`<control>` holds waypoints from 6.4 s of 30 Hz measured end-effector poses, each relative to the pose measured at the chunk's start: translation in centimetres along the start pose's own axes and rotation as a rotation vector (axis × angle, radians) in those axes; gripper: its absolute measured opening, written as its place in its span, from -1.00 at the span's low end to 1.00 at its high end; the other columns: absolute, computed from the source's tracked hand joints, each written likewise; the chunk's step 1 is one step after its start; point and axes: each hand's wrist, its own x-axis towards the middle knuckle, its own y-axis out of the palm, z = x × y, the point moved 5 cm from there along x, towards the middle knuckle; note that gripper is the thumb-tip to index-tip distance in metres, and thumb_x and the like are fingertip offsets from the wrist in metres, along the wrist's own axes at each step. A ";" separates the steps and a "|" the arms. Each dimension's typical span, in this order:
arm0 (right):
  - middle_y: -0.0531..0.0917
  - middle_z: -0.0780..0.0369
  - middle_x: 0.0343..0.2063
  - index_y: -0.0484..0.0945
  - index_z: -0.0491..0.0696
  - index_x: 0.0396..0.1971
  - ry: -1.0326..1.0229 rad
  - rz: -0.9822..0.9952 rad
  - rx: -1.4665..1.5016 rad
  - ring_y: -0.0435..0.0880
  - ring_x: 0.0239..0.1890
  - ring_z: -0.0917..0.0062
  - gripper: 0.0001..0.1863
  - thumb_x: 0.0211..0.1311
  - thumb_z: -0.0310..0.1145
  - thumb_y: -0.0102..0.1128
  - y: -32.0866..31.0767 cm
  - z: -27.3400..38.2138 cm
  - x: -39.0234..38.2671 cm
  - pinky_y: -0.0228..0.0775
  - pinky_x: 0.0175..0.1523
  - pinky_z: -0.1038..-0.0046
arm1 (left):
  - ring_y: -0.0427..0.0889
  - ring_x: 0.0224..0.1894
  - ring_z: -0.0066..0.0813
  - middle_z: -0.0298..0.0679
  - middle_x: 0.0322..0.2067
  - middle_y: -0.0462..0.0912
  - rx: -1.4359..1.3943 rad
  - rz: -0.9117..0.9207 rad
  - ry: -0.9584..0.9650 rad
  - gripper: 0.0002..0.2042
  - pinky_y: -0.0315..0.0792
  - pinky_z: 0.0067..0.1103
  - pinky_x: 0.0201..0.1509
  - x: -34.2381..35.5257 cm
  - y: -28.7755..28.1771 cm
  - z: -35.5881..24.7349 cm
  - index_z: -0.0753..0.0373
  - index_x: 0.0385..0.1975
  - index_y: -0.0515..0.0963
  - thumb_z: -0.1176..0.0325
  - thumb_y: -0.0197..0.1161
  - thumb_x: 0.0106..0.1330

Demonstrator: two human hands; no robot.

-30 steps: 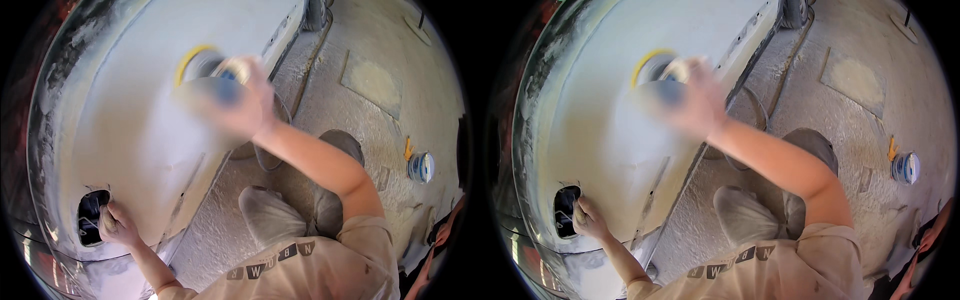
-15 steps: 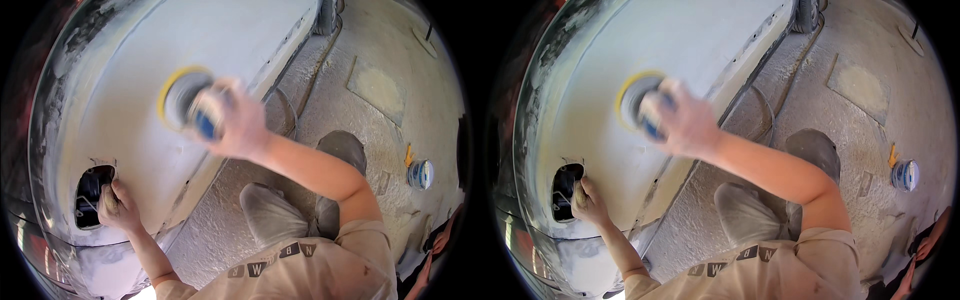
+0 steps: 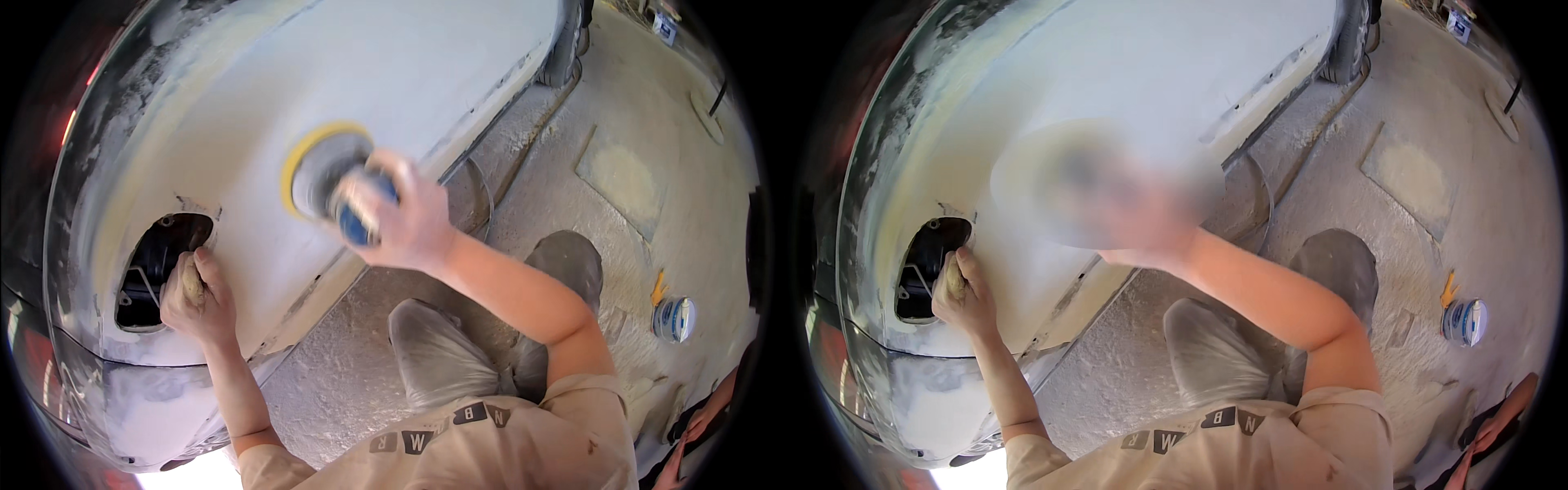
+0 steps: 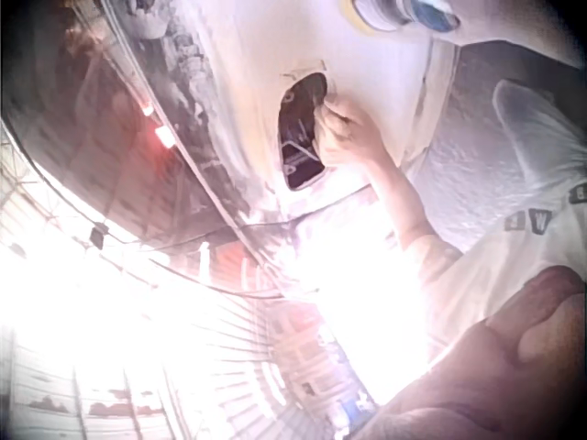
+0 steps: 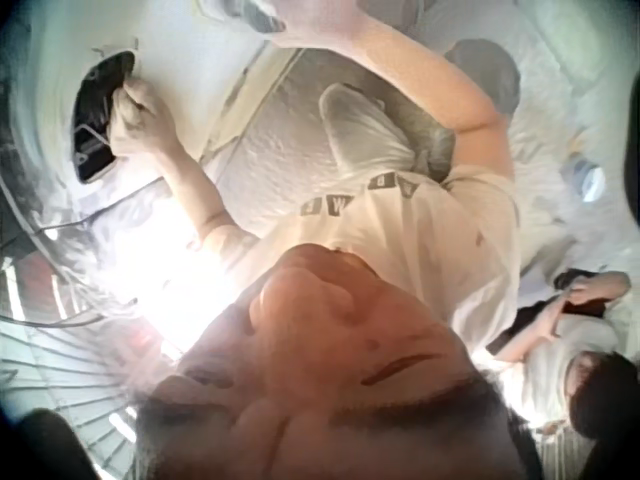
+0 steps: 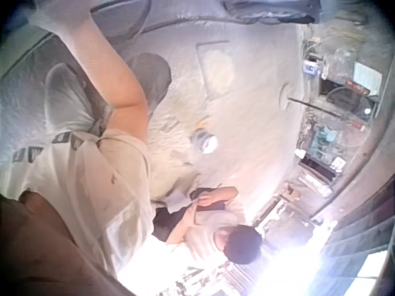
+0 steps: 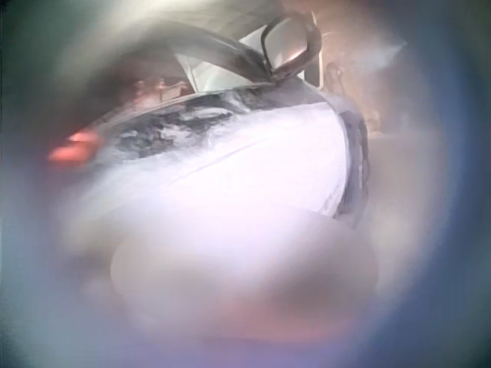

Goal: The person uses a handheld electric sander to smooth the surface of a white car door. They move the sander across the door panel and around the door handle area, occasionally touching the surface with their left hand.

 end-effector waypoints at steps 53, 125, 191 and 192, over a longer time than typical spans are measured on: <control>0.54 0.11 -0.30 0.48 -0.09 -0.14 0.285 -0.231 -0.001 0.59 -0.32 0.28 -0.43 -0.07 -0.11 0.56 -2.3 -6.7 7.0 0.49 -0.20 0.26 | 0.47 -0.68 -0.13 -0.20 -0.66 0.56 0.047 -0.158 0.022 -0.68 0.29 -0.38 -0.58 0.2 -0.1 -0.1 0.24 -0.65 0.54 0.30 0.14 0.39; 0.53 0.12 -0.20 0.43 -0.15 -0.04 0.719 -0.185 0.175 0.64 -0.22 0.41 -0.37 0.05 -0.05 0.48 -2.7 -15.5 -1.9 0.54 -0.17 0.38 | 0.38 -0.70 -0.07 -0.10 -0.73 0.38 0.028 -0.093 -0.057 -0.63 0.21 -0.33 -0.61 -0.2 0.2 -0.2 0.29 -0.72 0.36 0.38 0.05 0.42; 0.50 0.07 -0.18 0.49 -0.03 -0.02 -0.097 0.021 -0.016 0.65 -0.39 0.33 -0.36 -0.08 -0.08 0.58 -1.5 1.2 6.0 0.59 -0.42 0.41 | 0.43 -0.72 -0.28 -0.30 -0.76 0.45 0.039 -0.107 -0.048 -0.77 0.24 -0.42 -0.60 0.5 -0.4 -0.4 0.15 -0.69 0.49 0.36 0.23 0.23; 0.50 0.07 -0.17 0.50 -0.03 -0.04 -0.043 0.004 -0.016 0.62 -0.42 0.32 -0.37 -0.08 -0.08 0.58 -1.7 1.2 7.8 0.57 -0.42 0.41 | 0.43 -0.72 -0.27 -0.30 -0.76 0.45 0.055 -0.112 -0.045 -0.77 0.25 -0.42 -0.60 0.4 -0.5 -0.1 0.15 -0.69 0.50 0.36 0.23 0.23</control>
